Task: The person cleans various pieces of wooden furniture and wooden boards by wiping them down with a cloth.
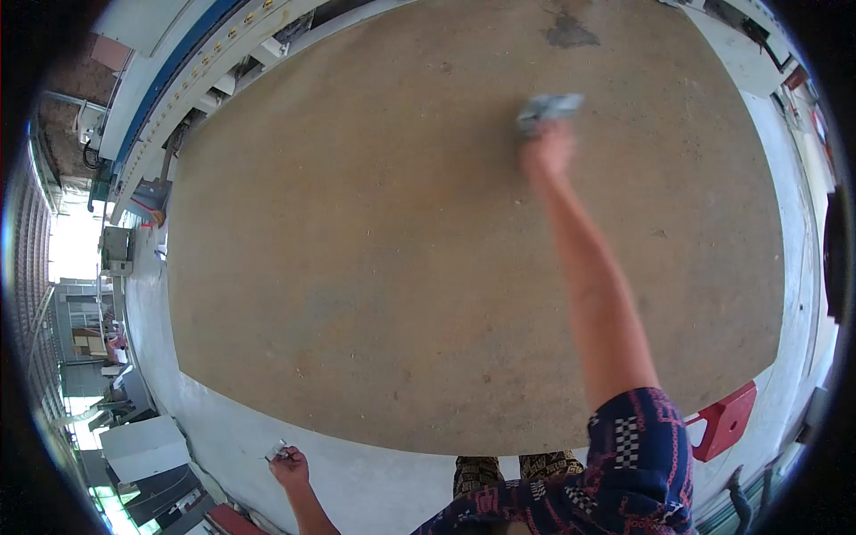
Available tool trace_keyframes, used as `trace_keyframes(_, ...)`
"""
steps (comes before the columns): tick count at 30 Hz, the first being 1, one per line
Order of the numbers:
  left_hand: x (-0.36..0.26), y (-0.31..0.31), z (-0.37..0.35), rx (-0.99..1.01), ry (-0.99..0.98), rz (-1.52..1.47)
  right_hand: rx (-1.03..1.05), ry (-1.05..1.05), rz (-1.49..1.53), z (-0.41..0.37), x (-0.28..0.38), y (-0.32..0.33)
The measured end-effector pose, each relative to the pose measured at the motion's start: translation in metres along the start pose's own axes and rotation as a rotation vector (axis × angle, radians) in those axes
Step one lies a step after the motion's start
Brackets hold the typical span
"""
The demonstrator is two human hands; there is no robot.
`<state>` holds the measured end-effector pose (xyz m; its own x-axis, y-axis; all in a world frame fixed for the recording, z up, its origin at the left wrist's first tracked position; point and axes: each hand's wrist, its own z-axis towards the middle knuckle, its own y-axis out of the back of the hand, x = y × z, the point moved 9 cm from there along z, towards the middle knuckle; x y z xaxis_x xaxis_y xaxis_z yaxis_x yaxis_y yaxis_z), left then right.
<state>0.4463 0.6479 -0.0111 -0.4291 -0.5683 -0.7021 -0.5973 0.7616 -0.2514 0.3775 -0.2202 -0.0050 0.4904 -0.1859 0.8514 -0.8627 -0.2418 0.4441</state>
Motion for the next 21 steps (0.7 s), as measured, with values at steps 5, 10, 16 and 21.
trace_keyframes(5,0.028,-0.027,-0.015,0.046,0.059,-0.05,0.873,0.971,-0.659,-0.244,-0.015,-0.234)
trace_keyframes(10,0.022,-0.068,-0.026,0.147,0.043,0.008,1.334,0.962,0.088,-0.419,-0.033,-0.239)
trace_keyframes(16,0.005,-0.097,-0.027,0.285,0.028,0.008,0.728,0.028,0.612,-0.178,-0.036,-0.03)
trace_keyframes(21,0.024,-0.127,-0.006,0.354,0.117,0.043,-0.172,0.425,0.103,-0.062,-0.113,0.205)
